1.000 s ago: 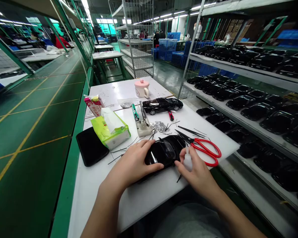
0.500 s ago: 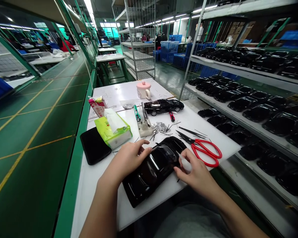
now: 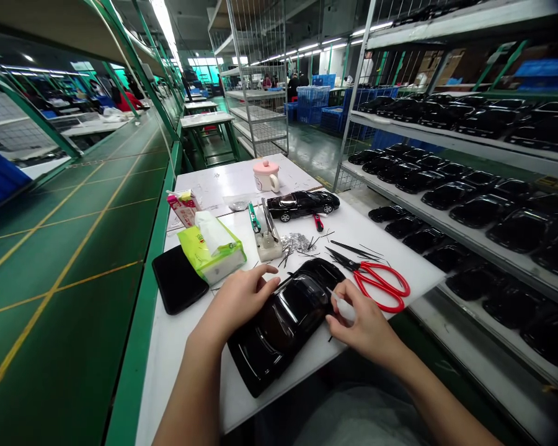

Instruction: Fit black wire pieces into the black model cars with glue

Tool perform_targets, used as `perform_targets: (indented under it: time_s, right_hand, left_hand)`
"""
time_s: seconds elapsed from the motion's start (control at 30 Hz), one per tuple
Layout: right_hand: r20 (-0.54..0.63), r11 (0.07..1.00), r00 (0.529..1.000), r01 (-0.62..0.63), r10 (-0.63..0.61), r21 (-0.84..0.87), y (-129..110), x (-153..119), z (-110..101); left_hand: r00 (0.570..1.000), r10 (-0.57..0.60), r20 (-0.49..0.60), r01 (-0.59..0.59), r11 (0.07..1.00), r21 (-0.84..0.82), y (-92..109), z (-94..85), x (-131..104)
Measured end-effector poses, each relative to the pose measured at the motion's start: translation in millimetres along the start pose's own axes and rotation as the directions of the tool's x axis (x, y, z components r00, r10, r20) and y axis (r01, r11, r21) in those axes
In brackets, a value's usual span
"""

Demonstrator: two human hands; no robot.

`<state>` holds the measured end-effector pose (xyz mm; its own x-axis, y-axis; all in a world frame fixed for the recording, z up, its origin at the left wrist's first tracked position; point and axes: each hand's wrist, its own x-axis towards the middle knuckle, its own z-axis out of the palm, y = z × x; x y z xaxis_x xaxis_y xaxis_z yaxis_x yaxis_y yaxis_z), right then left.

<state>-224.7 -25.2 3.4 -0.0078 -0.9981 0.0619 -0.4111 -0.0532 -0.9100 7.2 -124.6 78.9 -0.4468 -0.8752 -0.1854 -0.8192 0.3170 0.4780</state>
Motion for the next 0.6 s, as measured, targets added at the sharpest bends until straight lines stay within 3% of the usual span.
perform_targets:
  time_s: [0.17, 0.37, 0.6]
  right_hand:
    - [0.017, 0.998, 1.000, -0.004, 0.003, 0.064, 0.6, 2.0, -1.7]
    - [0.078, 0.964, 0.996, 0.024, -0.046, 0.265, 12.8, 3.6, -8.4]
    - [0.191, 0.871, 0.982, -0.084, -0.012, 0.483, 22.8, 4.2, -11.7]
  left_hand:
    - [1.000, 0.000, 0.004, 0.000, 1.000, -0.001, -0.6, 0.9, -0.9]
    - [1.000, 0.009, 0.019, -0.009, 1.000, -0.007, -0.2, 6.8, 0.4]
    - [0.999, -0.001, 0.037, 0.003, 0.998, -0.060, -7.4, 10.4, 4.4]
